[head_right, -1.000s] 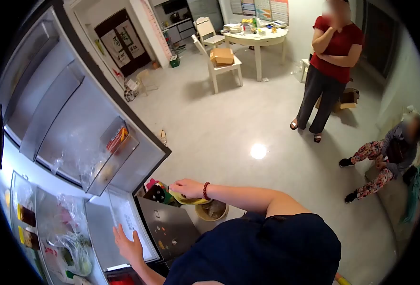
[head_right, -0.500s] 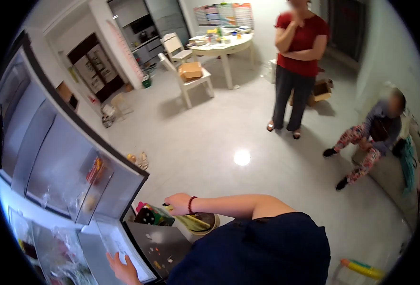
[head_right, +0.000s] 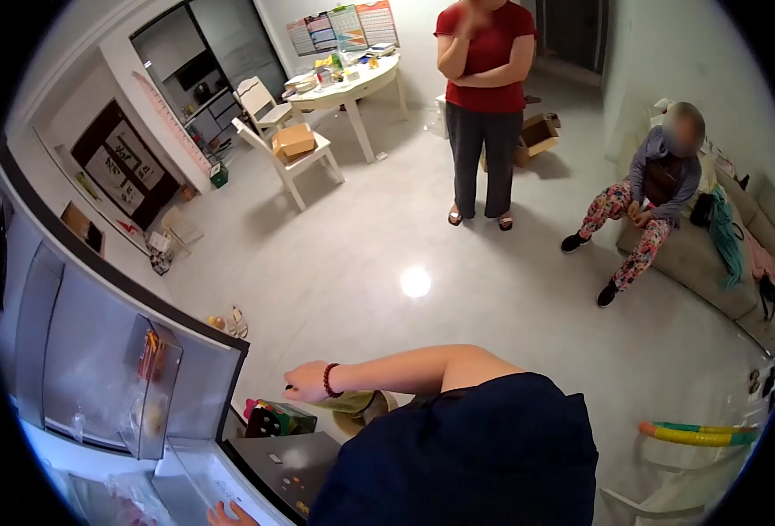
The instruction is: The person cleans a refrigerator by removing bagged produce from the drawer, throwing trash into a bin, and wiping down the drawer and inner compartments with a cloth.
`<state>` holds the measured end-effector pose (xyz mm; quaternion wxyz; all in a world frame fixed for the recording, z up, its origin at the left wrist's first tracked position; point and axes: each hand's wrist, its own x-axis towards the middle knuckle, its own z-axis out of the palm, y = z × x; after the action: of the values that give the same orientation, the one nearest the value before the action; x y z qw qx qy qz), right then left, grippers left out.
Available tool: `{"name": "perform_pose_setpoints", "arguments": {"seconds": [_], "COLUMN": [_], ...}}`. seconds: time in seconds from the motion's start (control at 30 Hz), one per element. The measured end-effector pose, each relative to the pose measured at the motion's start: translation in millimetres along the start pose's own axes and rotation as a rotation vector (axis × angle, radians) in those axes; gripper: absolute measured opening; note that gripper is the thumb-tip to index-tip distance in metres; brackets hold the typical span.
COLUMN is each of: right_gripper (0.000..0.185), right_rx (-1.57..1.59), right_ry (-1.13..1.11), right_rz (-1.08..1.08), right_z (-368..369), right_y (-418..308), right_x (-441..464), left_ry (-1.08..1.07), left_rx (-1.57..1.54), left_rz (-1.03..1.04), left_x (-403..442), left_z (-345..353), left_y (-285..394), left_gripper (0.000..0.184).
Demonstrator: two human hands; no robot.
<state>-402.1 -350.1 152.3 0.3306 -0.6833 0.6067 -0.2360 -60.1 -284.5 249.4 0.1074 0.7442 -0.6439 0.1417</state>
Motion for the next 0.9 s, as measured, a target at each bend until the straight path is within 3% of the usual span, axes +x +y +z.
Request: {"name": "perform_pose_setpoints", "arguments": {"seconds": [0.17,0.27,0.37,0.47,0.57,0.63,0.7,0.8,0.9], "right_gripper": [0.024,0.023,0.024,0.028,0.026,0.028,0.024,0.023,0.026], "right_rx": [0.028,-0.029,0.014,0.52,0.793,-0.035,0.02,0.659,1.082], "right_ry": [0.059,0.122,0.022,-0.113,-0.251,-0.026,-0.047,-0.118,-0.342], "right_rz": [0.017,-0.124,-0.14,-0.23,0.004,-0.029,-0.051,-0.167,-0.015], "right_z": [-0.5,9.5,-4.3,-6.2,-4.7,9.0,20.7,28.3,24.2], "right_y": [-3.6,3.7,-11.6,-10.7,-17.1,-19.7,-22.6,-22.5,-20.0], "right_x": [5.6,19.5,22.6,38.5,42.8,40.0,43.3,49.1,49.6], "left_ry": [-0.053,-0.075,-0.11,-0.166,-0.182,-0.147,-0.175,-0.153,-0.074], "left_rx": [0.035,0.033,0.044,0.013,0.006,0.046,0.046,-0.053,-0.135], "left_rz": [-0.014,0.003,0.04,0.053,0.074,0.099,0.113,0.1,0.108], "left_x": [0.2,1.0,5.3,12.0,18.5,16.0,17.5,13.1,7.7], "left_z": [7.1,8.6,9.8,7.4,14.1,13.4,4.2,9.2,28.7], "left_y": [-8.9,-12.5,-18.0,-18.7,-19.1,-16.7,-12.6,-16.8,-28.3], "left_gripper": [0.052,0.054,0.054,0.054,0.053,0.052,0.052,0.047,0.042]}}
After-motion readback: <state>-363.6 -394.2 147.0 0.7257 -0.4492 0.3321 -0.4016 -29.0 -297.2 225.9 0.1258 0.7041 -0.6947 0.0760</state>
